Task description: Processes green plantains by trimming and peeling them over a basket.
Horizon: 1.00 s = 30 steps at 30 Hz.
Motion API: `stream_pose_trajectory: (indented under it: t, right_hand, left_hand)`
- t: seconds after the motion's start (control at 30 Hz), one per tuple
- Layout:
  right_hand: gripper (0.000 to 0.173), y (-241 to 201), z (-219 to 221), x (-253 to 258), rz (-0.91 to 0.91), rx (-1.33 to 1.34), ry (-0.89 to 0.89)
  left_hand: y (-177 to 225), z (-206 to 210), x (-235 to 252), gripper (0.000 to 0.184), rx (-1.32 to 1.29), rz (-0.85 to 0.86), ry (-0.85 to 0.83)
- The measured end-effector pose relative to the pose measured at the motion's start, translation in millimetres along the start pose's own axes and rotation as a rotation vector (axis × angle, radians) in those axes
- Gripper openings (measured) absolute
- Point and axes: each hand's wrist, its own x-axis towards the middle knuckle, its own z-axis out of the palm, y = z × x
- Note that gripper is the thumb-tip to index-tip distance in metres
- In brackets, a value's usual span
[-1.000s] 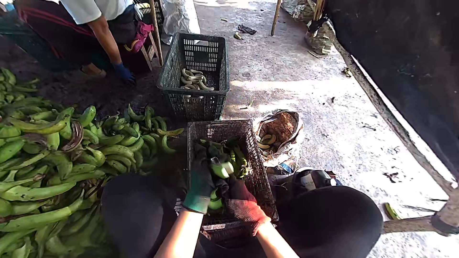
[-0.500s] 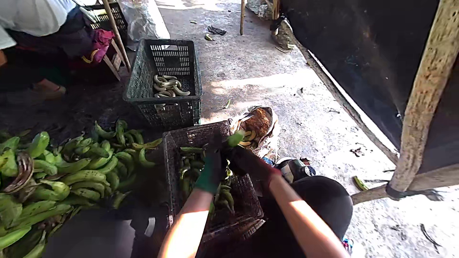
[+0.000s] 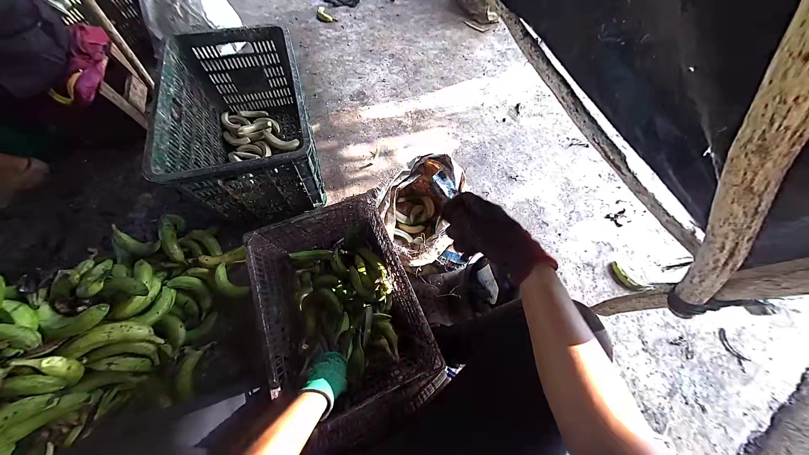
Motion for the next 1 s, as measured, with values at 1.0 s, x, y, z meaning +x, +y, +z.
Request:
stream_pose_trajectory:
  t: [1.0]
  right_hand:
    - [0.035,60.6,256.5,-41.1,0.421,0.871,0.07]
  left_hand:
    - [-29.0,-100.1,-115.2,0.049,-2.301,1.316,0.685]
